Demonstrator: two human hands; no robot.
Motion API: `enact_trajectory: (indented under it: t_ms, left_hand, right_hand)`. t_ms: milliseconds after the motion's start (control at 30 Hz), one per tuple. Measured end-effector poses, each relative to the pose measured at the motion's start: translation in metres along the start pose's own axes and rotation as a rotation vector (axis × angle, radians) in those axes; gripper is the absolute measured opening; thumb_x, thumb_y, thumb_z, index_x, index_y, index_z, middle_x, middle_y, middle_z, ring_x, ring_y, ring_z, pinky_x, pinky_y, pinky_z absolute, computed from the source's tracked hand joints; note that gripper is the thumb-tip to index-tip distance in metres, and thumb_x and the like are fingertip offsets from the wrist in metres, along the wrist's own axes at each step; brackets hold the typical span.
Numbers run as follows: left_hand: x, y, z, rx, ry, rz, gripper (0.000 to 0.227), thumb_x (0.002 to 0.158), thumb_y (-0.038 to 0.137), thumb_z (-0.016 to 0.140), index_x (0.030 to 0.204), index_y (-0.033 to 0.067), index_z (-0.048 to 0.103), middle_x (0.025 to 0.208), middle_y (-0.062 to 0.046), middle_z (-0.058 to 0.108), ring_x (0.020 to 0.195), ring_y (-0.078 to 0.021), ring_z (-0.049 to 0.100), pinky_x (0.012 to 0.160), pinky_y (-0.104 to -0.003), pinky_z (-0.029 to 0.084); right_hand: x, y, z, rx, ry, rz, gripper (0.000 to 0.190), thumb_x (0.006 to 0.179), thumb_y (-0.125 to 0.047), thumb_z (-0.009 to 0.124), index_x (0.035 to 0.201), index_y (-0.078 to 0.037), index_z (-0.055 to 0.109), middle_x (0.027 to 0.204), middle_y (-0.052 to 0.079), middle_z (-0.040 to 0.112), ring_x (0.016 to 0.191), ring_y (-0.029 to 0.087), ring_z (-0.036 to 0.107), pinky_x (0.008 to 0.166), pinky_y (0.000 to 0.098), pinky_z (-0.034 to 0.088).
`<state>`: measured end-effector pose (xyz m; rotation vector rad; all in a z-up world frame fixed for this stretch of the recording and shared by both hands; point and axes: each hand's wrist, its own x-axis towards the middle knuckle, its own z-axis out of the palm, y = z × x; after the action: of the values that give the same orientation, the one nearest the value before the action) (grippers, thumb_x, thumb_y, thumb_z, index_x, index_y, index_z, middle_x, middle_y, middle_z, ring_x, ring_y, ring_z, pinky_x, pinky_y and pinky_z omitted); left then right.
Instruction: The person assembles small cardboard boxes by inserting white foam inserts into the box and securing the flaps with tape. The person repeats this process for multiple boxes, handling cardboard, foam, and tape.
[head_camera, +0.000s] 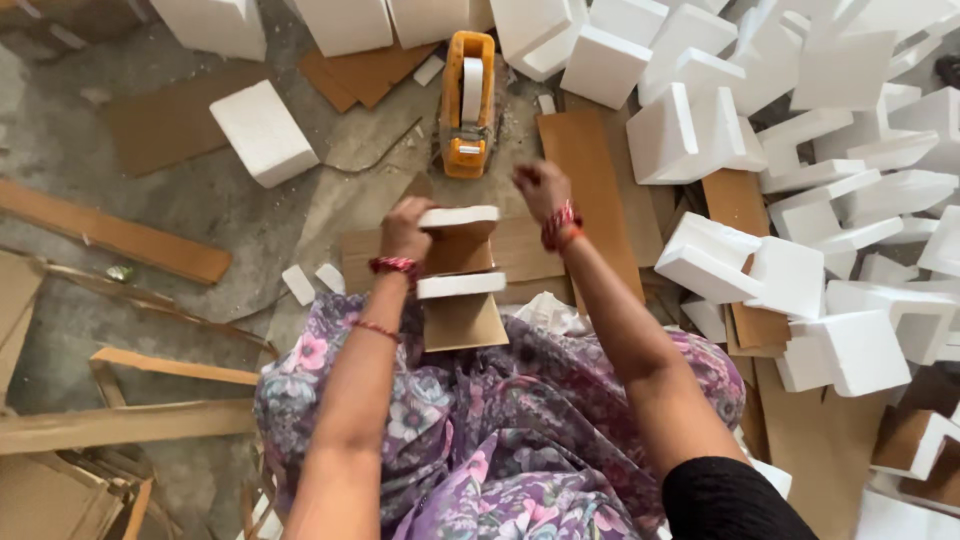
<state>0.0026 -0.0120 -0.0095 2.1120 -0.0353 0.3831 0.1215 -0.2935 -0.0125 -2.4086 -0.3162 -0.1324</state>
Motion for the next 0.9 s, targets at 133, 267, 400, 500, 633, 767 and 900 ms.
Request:
enact_trajectory:
  t_ms: [133,267,400,500,633,767,900]
  left_hand:
    - [0.010,0.014,0.037,-0.157,-0.027,0.046,0.040,0.067,-0.006,0.073,0.104,0.0106,0.076,0.104,-0.013,0.075,0.098,-0.0323,0.073,0.087,-0.040,0.058]
    - [0.015,0.005,0.038,-0.333,-0.172,-0.182,0.044,0.067,0.008,0.089,0.109,0.0133,0.077,0.105,-0.009,0.078,0.097,-0.0200,0.076,0.084,-0.032,0.060]
    - [0.013,-0.007,0.038,-0.535,-0.233,-0.169,0.047,0.070,0.008,0.088,0.115,0.0130,0.076,0.107,-0.005,0.080,0.096,-0.0111,0.073,0.086,-0.027,0.058]
    - [0.019,-0.011,0.044,-0.540,-0.240,-0.195,0.047,0.068,0.004,0.087,0.113,0.0112,0.075,0.106,-0.005,0.079,0.094,-0.0092,0.072,0.084,-0.026,0.057]
    - [0.026,-0.007,0.054,-0.557,-0.233,-0.251,0.041,0.072,-0.006,0.072,0.110,0.0102,0.077,0.102,-0.006,0.080,0.093,-0.0096,0.073,0.083,-0.025,0.058]
    - [0.027,0.003,0.051,-0.475,-0.246,-0.229,0.048,0.071,-0.011,0.059,0.110,0.0100,0.078,0.102,-0.006,0.080,0.095,-0.0095,0.074,0.084,-0.024,0.057]
    - [0.031,0.010,0.036,-0.422,-0.275,-0.277,0.049,0.068,-0.011,0.060,0.110,0.0086,0.077,0.098,-0.008,0.080,0.090,-0.0124,0.073,0.080,-0.026,0.057]
  right_hand:
    - [0.061,-0.051,0.003,-0.030,-0.106,0.245,0.033,0.098,-0.040,0.071,0.103,-0.009,0.080,0.085,0.013,0.074,0.072,0.023,0.068,0.066,0.0374,0.052]
    - [0.099,-0.058,0.040,0.161,-0.327,0.607,0.041,0.096,-0.049,0.070,0.100,-0.010,0.080,0.076,0.017,0.073,0.063,0.018,0.058,0.061,0.0380,0.049]
    - [0.091,-0.049,0.056,0.216,-0.164,0.362,0.037,0.090,-0.046,0.075,0.094,-0.011,0.083,0.078,0.011,0.078,0.063,0.011,0.067,0.061,0.0329,0.054]
    - [0.041,-0.058,0.047,-0.057,-0.184,0.314,0.040,0.099,-0.046,0.070,0.091,-0.009,0.082,0.073,0.015,0.073,0.058,0.016,0.062,0.058,0.0369,0.048]
    - [-0.061,-0.063,0.028,0.380,-0.214,0.455,0.028,0.093,-0.030,0.077,0.092,-0.002,0.077,0.077,0.008,0.075,0.065,0.012,0.066,0.058,0.0296,0.053]
    - [-0.094,-0.061,0.018,0.752,-0.366,0.659,0.018,0.095,-0.019,0.069,0.097,-0.002,0.074,0.084,0.004,0.076,0.072,0.012,0.072,0.067,0.0268,0.062]
    - [-0.076,-0.068,0.017,0.735,-0.559,0.699,0.021,0.097,-0.019,0.070,0.098,0.002,0.074,0.084,0.007,0.075,0.071,0.013,0.071,0.066,0.0268,0.061]
